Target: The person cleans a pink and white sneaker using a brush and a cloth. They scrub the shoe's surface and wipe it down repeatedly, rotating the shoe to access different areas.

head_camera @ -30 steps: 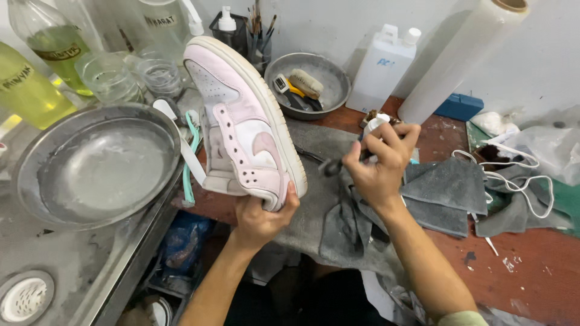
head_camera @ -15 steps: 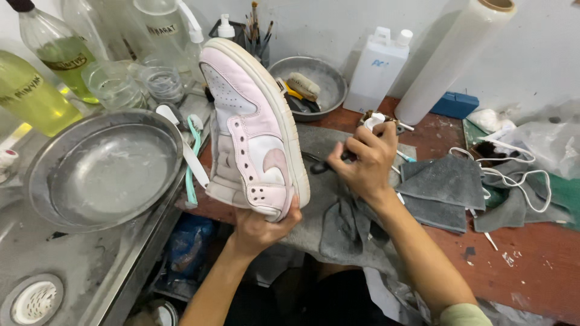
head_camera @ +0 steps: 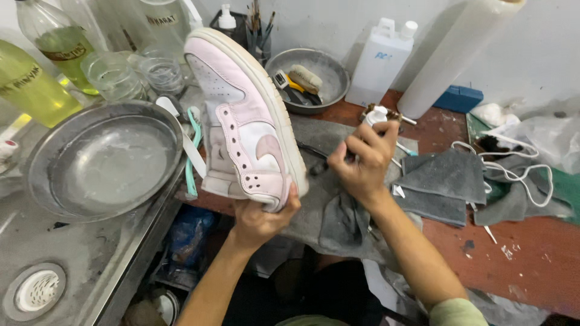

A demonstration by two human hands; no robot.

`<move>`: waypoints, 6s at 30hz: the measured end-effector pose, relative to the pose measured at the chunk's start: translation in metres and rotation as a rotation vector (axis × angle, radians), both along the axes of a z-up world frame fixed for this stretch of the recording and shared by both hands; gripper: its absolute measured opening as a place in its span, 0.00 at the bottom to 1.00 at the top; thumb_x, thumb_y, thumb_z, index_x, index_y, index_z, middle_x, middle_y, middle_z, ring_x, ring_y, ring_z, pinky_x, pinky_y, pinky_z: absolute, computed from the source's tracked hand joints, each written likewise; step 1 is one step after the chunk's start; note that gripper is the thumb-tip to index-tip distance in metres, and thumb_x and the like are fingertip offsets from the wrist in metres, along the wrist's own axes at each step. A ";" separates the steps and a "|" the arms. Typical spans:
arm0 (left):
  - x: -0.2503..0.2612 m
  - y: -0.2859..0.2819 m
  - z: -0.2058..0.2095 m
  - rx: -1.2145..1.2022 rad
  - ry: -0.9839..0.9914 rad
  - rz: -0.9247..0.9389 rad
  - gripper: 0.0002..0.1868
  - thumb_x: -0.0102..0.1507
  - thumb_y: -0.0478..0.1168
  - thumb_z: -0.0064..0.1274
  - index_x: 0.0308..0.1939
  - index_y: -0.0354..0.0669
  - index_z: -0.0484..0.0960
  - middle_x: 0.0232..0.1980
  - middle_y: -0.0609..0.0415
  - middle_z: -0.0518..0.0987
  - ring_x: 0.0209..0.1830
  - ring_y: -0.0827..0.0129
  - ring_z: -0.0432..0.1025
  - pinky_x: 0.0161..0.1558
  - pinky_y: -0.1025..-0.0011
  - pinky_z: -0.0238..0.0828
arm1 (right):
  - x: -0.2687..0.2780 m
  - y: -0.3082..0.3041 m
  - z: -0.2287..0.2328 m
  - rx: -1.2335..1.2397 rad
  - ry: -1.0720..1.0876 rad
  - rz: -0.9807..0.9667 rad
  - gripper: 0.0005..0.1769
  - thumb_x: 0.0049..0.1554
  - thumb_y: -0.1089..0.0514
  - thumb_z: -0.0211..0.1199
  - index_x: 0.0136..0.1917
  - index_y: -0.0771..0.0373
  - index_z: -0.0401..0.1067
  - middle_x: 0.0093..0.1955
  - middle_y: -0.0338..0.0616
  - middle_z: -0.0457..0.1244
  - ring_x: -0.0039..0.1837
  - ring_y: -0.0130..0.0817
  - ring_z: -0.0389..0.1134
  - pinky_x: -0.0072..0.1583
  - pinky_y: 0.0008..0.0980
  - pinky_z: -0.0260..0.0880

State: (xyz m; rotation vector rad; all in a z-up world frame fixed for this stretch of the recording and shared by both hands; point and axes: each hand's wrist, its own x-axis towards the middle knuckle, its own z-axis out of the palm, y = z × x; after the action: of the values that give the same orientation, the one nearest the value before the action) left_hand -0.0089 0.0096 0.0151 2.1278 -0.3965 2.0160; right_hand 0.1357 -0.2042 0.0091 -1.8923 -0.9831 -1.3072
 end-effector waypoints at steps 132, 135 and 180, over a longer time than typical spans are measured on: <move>-0.023 -0.020 0.064 -1.682 0.911 -1.292 0.17 0.66 0.42 0.80 0.42 0.39 0.84 0.36 0.53 0.88 0.37 0.67 0.88 0.40 0.68 0.86 | -0.072 -0.033 0.038 0.050 0.953 0.750 0.60 0.54 0.72 0.85 0.93 0.65 0.61 0.35 0.36 0.62 0.41 0.27 0.59 0.55 0.27 0.68; -0.022 -0.013 0.060 -1.326 0.997 -1.347 0.22 0.63 0.40 0.81 0.56 0.33 0.90 0.53 0.46 0.94 0.55 0.66 0.86 0.54 0.62 0.87 | -0.052 -0.031 0.023 0.122 1.116 0.946 0.66 0.55 0.71 0.85 0.97 0.60 0.53 0.55 0.48 0.75 0.46 0.24 0.72 0.53 0.36 0.87; 0.047 0.010 0.057 -0.864 0.663 -0.440 0.29 0.78 0.59 0.60 0.46 0.31 0.86 0.44 0.25 0.90 0.52 0.29 0.88 0.45 0.41 0.84 | 0.005 0.022 0.022 0.191 -0.114 0.114 0.06 0.69 0.59 0.83 0.51 0.61 0.88 0.51 0.45 0.66 0.54 0.51 0.66 0.60 0.47 0.69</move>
State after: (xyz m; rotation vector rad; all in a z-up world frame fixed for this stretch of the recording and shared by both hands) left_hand 0.0383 0.0193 0.0719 1.7588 0.1078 0.8900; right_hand 0.1403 -0.1822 0.0314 -1.6108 -0.9719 -1.4008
